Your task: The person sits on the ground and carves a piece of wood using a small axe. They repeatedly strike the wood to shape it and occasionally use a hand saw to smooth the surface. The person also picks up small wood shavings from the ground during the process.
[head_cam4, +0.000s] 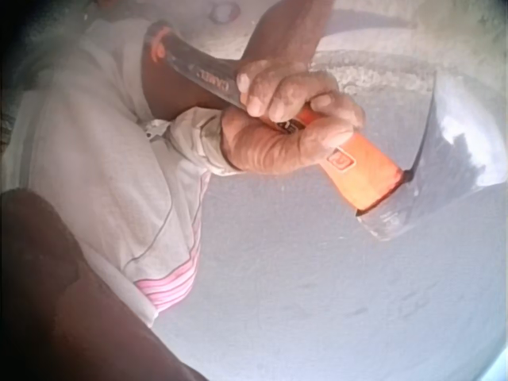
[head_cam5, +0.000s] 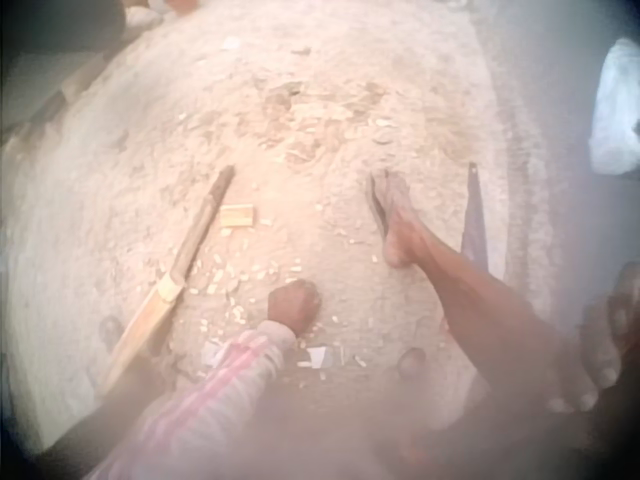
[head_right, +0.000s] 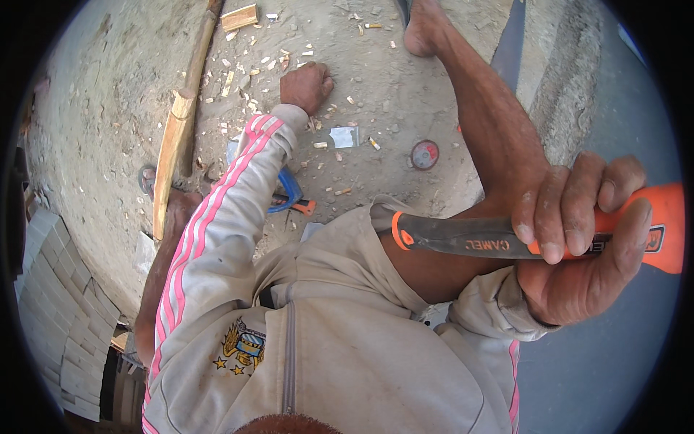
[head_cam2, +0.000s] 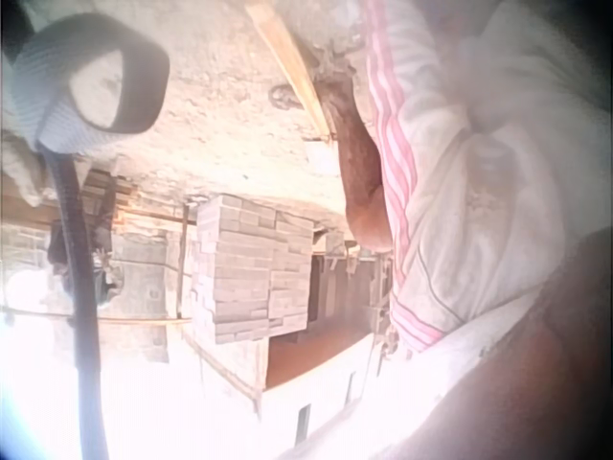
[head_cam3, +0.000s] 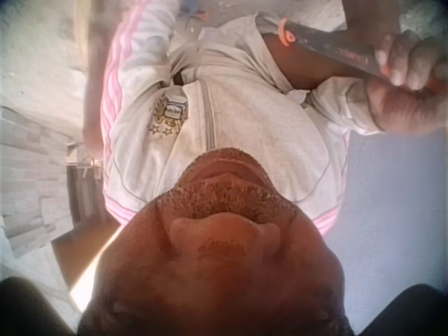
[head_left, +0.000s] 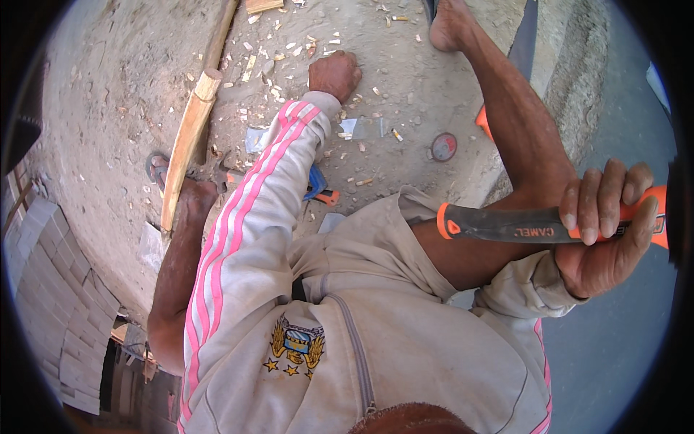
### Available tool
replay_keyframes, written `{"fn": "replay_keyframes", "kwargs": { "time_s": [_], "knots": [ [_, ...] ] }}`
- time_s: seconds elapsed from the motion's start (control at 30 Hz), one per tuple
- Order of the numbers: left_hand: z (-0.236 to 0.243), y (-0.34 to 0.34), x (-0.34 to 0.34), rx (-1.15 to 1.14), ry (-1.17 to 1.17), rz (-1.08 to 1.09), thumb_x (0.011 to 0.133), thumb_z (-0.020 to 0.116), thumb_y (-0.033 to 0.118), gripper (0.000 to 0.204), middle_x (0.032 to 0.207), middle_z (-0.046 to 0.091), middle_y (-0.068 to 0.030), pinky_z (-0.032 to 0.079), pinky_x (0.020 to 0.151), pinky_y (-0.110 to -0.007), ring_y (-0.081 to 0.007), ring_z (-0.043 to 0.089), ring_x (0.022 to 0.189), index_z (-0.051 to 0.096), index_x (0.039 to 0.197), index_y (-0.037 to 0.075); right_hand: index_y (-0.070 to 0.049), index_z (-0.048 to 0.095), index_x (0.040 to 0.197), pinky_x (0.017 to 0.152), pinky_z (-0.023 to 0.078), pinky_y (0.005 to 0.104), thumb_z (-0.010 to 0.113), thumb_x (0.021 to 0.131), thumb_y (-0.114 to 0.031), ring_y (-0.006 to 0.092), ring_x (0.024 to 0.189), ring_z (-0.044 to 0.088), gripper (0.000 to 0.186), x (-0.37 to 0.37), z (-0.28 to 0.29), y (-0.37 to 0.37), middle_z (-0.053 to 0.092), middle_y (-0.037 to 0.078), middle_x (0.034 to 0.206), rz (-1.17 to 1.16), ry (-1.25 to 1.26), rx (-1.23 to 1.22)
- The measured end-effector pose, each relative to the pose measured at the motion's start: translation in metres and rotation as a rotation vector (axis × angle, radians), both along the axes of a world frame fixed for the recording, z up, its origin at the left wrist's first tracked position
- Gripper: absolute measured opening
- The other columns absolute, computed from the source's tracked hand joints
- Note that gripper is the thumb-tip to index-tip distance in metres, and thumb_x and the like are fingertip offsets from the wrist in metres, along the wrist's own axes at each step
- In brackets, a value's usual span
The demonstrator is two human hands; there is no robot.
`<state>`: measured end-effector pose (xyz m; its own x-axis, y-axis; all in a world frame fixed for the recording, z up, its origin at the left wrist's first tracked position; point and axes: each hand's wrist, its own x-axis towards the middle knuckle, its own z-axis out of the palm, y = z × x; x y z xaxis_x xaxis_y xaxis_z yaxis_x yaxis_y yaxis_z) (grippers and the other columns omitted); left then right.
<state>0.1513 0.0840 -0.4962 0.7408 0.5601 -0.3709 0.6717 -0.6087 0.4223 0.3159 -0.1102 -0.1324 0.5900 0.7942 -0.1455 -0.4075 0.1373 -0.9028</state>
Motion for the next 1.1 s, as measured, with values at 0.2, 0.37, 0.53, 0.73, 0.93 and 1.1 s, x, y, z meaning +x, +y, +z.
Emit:
{"fn": "replay_keyframes", "kwargs": {
  "time_s": [0.2,0.37,0.53,0.73,0.93,1.1],
  "knots": [
    [0.003,0.008,0.004,-0.209,-0.254,0.276,0.083,0.065,0.034,0.027,0.077,0.070,-0.0079,0.053,0.076,-0.043,-0.0290,0.069,0.080,0.070,0.086,0.009,-0.008,0.044,0.097,0.056,0.047,0.0278,0.050,0.106,-0.030,0.0072,0.052,0.044,0.024,-0.004,0.002,0.005,0.046,0.000,0.070,-0.009,0.002,-0.007],
    [0.005,-0.002,0.030,-0.191,-0.353,0.341,0.085,0.062,0.030,0.026,0.080,0.070,-0.0104,0.053,0.081,-0.044,-0.0321,0.069,0.082,0.072,0.095,0.008,-0.008,0.044,0.097,0.056,0.047,0.0280,0.050,0.105,-0.030,0.0073,0.052,0.044,0.024,-0.004,0.003,0.005,0.046,0.000,0.071,-0.002,-0.008,-0.026],
    [-0.002,-0.003,0.023,-0.068,-0.280,0.356,0.088,0.056,0.026,0.028,0.101,0.070,-0.0138,0.052,0.086,-0.046,-0.0352,0.066,0.096,0.072,0.106,0.011,-0.008,0.043,0.098,0.056,0.047,0.0281,0.050,0.106,-0.030,0.0073,0.053,0.045,0.024,-0.006,0.003,0.006,0.047,0.000,0.072,0.006,0.002,-0.002],
    [0.007,0.007,-0.011,-0.052,-0.191,0.084,0.089,0.059,0.027,0.030,0.114,0.064,-0.0121,0.053,0.085,-0.046,-0.0322,0.065,0.102,0.070,0.114,0.015,-0.008,0.044,0.099,0.057,0.048,0.0281,0.049,0.106,-0.031,0.0073,0.054,0.046,0.024,-0.003,0.002,0.001,0.047,0.000,0.072,0.020,0.002,0.000],
    [0.011,-0.002,0.004,-0.035,-0.034,-0.013,0.091,0.060,0.033,0.027,0.116,0.063,-0.0113,0.054,0.082,-0.048,-0.0344,0.068,0.095,0.068,0.109,0.015,-0.008,0.043,0.102,0.059,0.051,0.0305,0.046,0.106,-0.034,0.0089,0.054,0.049,0.026,0.000,0.000,-0.002,0.048,0.002,0.074,0.023,-0.003,-0.006],
    [0.003,-0.007,0.021,0.019,0.001,0.060,0.087,0.064,0.028,0.025,0.109,0.066,-0.0158,0.056,0.078,-0.050,-0.0386,0.070,0.090,0.069,0.098,0.007,-0.007,0.042,0.103,0.059,0.052,0.0319,0.043,0.107,-0.034,0.0099,0.054,0.051,0.027,0.001,-0.001,-0.002,0.048,0.004,0.075,0.026,-0.011,0.008]
  ]
}}
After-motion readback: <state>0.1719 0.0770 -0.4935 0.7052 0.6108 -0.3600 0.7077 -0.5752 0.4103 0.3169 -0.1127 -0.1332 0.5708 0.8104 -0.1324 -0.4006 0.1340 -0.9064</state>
